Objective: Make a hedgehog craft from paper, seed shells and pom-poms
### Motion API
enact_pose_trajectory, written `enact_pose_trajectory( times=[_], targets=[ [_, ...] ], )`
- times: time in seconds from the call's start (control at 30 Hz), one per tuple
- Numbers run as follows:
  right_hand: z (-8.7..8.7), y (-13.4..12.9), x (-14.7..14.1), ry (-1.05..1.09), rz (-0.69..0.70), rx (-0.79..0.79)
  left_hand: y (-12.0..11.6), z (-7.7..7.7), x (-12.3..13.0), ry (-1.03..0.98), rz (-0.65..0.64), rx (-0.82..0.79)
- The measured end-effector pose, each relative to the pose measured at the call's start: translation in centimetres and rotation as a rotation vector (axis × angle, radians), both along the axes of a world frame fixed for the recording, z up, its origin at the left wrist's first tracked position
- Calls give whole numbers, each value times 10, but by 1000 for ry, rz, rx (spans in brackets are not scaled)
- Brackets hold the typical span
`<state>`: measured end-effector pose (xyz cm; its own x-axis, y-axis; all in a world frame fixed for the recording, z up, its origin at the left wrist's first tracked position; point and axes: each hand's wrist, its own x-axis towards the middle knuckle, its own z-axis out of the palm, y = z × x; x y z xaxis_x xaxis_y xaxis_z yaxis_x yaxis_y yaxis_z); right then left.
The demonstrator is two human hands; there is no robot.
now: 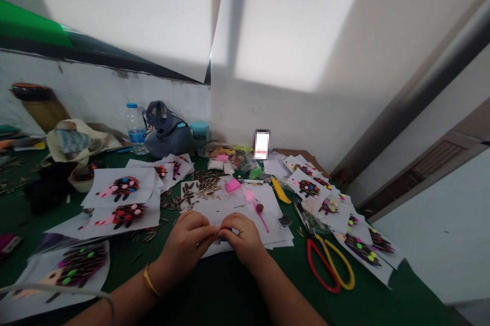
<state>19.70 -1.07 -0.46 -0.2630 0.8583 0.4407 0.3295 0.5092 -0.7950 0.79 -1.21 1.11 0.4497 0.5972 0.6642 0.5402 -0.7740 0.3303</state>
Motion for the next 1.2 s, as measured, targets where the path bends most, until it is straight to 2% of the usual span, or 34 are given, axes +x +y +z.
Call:
enact_pose_trajectory(
  times=[0.2, 0.5, 0.77, 0.97, 1.2],
  targets=[
    [0, 0, 2, 48, 0, -23, 1, 2, -1, 0, 12, -12],
    [0, -1, 0, 8, -8, -32, 0, 4, 2, 35, 13, 13],
    [2, -2, -1, 30, -24, -37, 1, 8, -1, 172, 76, -66],
    [0, -2, 0, 32, -56, -43, 3, 2, -1, -35, 29, -175],
    [-1, -2, 2, 64, 70, -81, 8, -5, -2, -87, 17, -163]
  ],
)
